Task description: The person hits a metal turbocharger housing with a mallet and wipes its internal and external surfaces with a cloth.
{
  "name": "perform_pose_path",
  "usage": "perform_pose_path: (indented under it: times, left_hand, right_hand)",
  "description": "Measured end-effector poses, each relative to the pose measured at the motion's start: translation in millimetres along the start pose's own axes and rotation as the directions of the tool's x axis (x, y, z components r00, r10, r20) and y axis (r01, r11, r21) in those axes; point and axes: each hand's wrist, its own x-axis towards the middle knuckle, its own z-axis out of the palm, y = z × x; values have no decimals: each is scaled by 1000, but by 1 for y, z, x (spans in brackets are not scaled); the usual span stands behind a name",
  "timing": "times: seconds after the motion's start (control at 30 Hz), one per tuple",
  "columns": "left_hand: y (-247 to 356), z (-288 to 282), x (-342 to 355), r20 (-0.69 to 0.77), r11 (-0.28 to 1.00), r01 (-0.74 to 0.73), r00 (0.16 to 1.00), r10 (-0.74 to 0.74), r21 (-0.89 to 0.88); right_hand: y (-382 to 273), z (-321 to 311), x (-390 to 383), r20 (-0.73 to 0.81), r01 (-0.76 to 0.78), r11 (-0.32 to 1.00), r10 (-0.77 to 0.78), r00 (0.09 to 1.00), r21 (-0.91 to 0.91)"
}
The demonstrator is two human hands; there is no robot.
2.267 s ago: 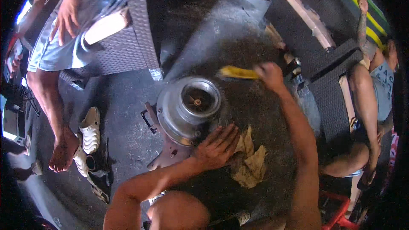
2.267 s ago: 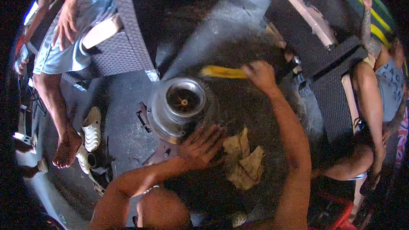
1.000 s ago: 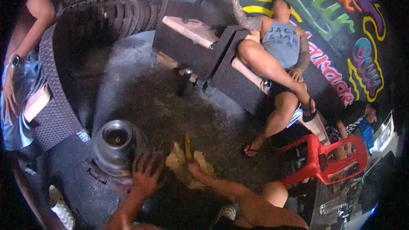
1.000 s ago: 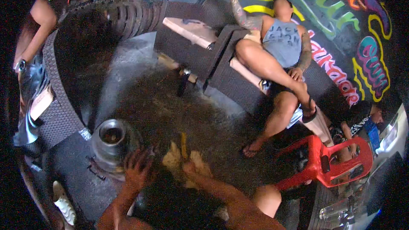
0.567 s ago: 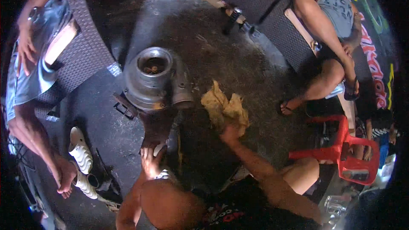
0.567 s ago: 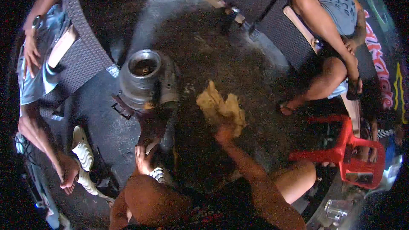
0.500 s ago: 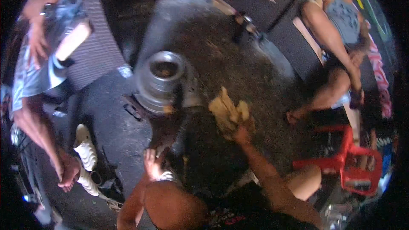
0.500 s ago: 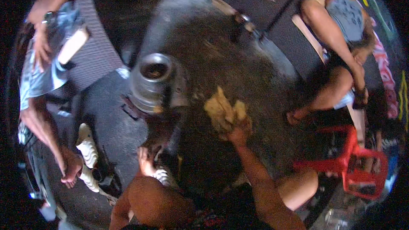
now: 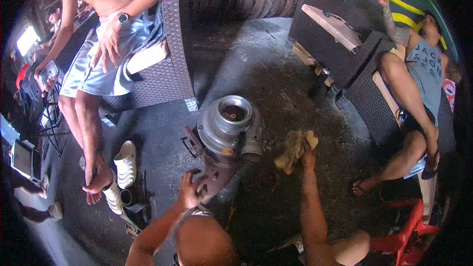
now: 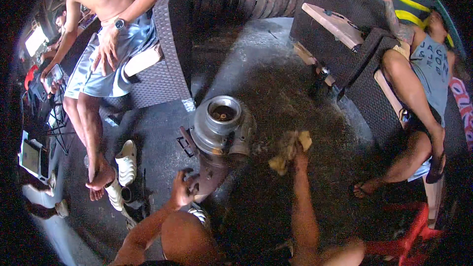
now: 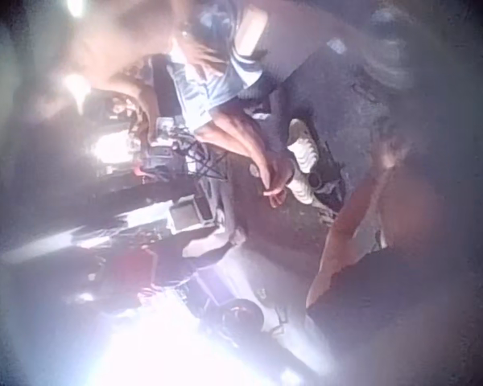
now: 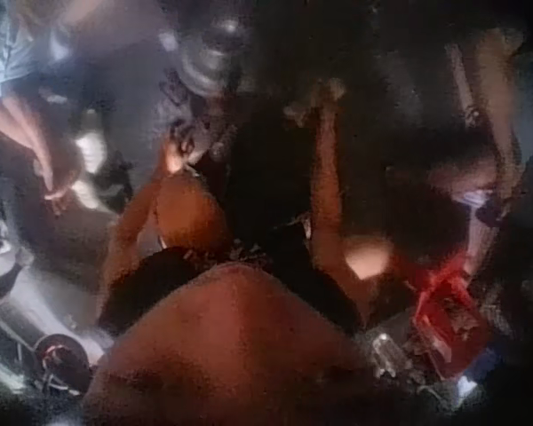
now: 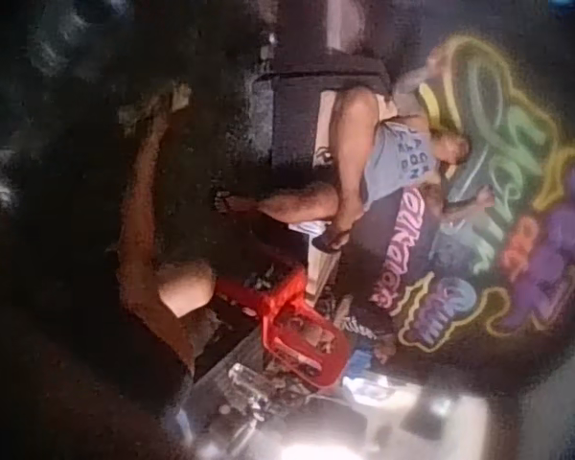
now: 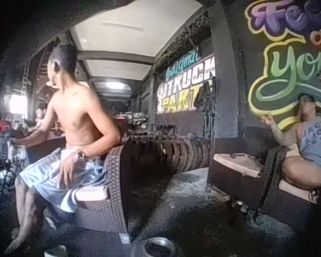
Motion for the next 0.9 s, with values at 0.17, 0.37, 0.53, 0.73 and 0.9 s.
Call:
perform_pose_path:
  times: [0.17, 0.37, 0.53, 0.73, 0.9]
  left_hand:
    - [-1, 26, 10, -116, 975, 204, 970, -214, -93]
    - [3, 27, -13, -74, 952, 291, 952, -298, -95]
    - [-10, 12, -39, -71, 930, 326, 937, -341, -167]
    - [-14, 11, -36, -78, 912, 373, 917, -391, -172]
    - [-20, 13, -46, -127, 895, 354, 909, -397, -271]
  right_hand:
    - [-57, 45, 20, 135, 516, 853, -503, 853, -81]
    - [-159, 133, -7, 618, 641, 619, -300, 727, -453]
    - [-136, 122, -18, 613, 629, 762, -425, 666, -155]
    - [-162, 144, 23, 677, 802, 284, -431, 596, -525]
    - [-173, 126, -4, 707, 760, 215, -279, 649, -613]
